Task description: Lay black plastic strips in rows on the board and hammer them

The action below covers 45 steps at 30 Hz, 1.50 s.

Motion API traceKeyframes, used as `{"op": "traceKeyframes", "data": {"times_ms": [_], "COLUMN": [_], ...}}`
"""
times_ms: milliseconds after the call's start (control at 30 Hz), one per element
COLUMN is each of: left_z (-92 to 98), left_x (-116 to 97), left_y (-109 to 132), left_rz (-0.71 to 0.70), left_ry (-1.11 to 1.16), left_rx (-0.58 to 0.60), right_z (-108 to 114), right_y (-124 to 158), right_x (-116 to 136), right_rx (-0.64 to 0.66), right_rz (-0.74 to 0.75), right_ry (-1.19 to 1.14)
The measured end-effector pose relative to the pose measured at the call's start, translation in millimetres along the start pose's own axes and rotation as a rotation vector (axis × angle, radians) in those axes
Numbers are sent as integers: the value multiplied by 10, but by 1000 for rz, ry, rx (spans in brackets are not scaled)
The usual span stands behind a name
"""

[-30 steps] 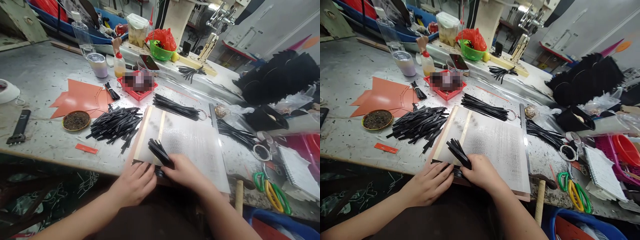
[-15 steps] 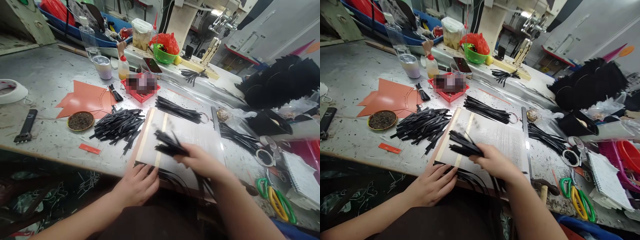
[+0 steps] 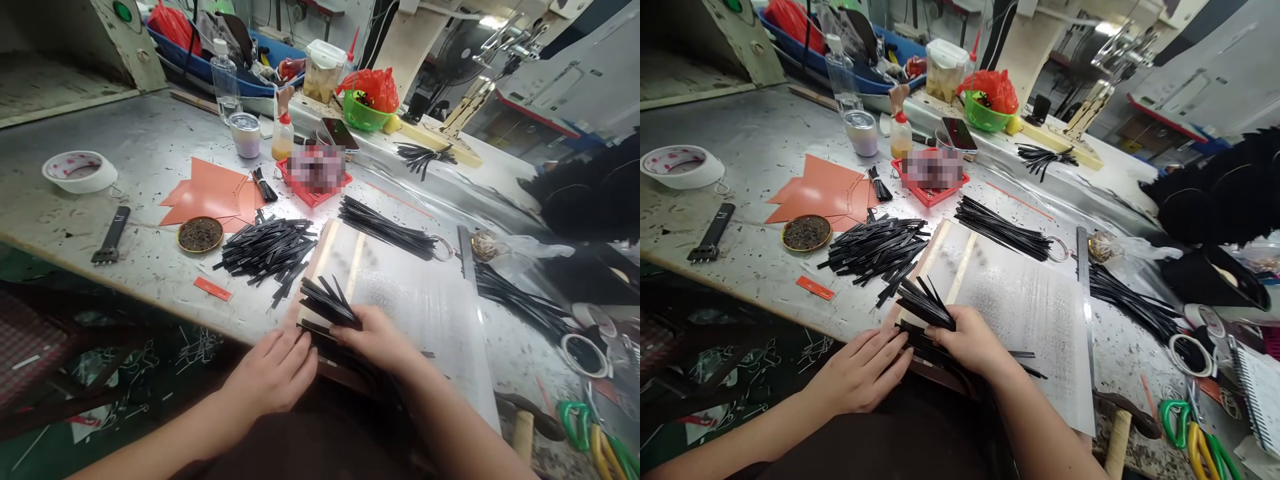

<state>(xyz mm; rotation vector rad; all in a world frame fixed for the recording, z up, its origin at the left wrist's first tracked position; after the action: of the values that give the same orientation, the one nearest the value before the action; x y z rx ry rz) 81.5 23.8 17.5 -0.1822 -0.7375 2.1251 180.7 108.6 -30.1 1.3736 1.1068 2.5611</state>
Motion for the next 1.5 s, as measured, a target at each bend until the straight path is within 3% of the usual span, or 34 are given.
{"op": "traceKeyframes", "data": {"times_ms": [167,300,400,567,700,1167,1267,1500], "left_z": [10,2,1,-9,-2,-26,-45,-94], "left_x": [26,35,36,27,32,43,50,71], "left_y": [-13,-9,-6,-19,-30,-26,-33,-16], "left_rz": [-2,-5,0,-5,1,2,-12,-17], "left_ry": [11,10,8,6,-5,19,22,62], "left_rx": [-21,-20,-26,-13,-12,-16,20,55], "right_z": [85,135,199,32,-61,-58,16,292], "right_y": [37,64,68,9,-28,-17,24,182], "right_x": [27,-24,-49,-106,-138,-147,-207,-397], "right_rx": [-64,-63,-98,20,30,36,30,-118], "right_rz": [106,63,16,-98,-155,-158,-120,-69], "right_ry": [105,106,-39,-269,-210,-124,-78,122]}}
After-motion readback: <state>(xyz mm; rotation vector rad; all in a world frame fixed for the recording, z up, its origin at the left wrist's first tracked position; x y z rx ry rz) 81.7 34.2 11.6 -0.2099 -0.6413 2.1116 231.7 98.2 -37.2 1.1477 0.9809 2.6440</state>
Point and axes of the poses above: each hand's wrist, its own y-axis away from the middle knuckle, its own z-axis out of the back of the hand, x = y × z, the point moved 9 cm from there along -y, towards the middle knuckle, and after that the axes turned 6 degrees about -z, right-handed, at the moved point
